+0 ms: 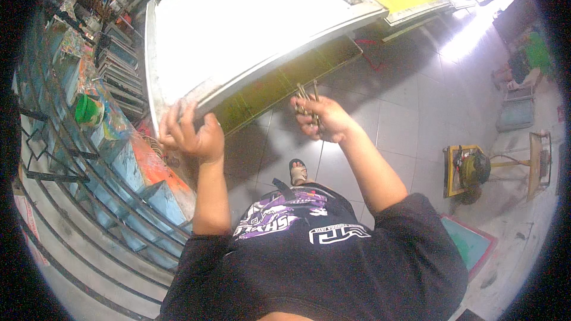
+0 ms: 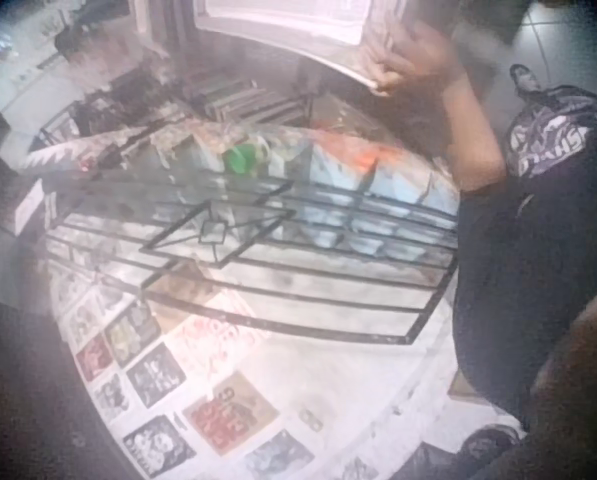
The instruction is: The person picks up a screen printing frame and places it on a workbench. They gather metal clamps and bolts from the table, place some into a green bucket, and then use the remaining hardware to secure the frame to the bench. The person walks to a paint station and returns to continue working on the frame.
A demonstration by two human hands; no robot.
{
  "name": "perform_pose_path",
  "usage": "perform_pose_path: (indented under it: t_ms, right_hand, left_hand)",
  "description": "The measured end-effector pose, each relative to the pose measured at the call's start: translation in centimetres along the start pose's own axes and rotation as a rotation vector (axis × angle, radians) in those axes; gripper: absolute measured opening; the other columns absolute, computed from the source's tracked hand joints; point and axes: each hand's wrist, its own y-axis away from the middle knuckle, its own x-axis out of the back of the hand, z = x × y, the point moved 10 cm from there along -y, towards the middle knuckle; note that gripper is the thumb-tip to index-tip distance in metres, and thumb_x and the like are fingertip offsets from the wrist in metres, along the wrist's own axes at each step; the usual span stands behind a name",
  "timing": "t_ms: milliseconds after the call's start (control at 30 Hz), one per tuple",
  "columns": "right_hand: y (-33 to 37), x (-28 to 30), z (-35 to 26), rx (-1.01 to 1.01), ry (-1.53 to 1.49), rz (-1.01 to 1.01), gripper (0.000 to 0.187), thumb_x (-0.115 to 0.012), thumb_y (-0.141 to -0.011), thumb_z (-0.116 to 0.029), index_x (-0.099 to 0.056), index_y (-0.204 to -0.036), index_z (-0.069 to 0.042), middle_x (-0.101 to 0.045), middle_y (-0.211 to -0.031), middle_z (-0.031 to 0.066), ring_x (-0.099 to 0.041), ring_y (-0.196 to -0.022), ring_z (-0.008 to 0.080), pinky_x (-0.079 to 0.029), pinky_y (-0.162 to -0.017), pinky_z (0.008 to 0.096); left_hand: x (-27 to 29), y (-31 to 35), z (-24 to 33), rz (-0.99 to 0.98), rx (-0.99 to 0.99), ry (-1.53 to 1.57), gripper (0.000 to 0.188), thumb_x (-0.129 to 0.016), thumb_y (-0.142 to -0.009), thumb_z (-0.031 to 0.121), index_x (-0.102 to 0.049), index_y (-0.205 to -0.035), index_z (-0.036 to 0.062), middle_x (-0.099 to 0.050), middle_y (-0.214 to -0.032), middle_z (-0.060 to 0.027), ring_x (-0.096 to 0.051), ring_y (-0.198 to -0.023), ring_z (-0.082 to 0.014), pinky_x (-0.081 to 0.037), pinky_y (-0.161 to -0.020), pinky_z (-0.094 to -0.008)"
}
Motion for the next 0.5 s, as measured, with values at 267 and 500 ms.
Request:
perform_pose_path:
  t_ms: [267, 500]
  right_hand:
    - [7.3, -0.5, 6.4, -0.001, -0.095, 0.166, 0.02, -0.053, -0.087, -0.029, -0.048, -0.096, -0.012, -0.037, -0.058, -0.0034, -0.034, -0.042, 0.0061, -0.025, -0.034, 0.0199]
    - [9.4, -0.4, 8.2, 0.051, -0.116, 0.187, 0.019, -0.054, -0.087, -0.027, -0.048, -0.095, -0.012, -0.038, -0.06, -0.0029, -0.034, -0.045, 0.0061, -0.025, -0.038, 0.0184]
  left_hand:
    - [-2.2, 7.8, -0.7, -0.159, 0.053, 0.065, 0.031, -0.068, -0.057, 0.009, -0.06, -0.083, 0.0232, -0.053, -0.116, 0.002, -0.037, -0.107, -0.025, -0.025, -0.087, -0.0439]
    - [-3.3, 9.1, -0.8, -0.264, 0.088, 0.165, 0.029, -0.074, -0.061, 0.015, -0.064, -0.087, 0.0216, -0.049, -0.125, -0.0005, -0.033, -0.114, -0.0273, -0.016, -0.092, -0.0505]
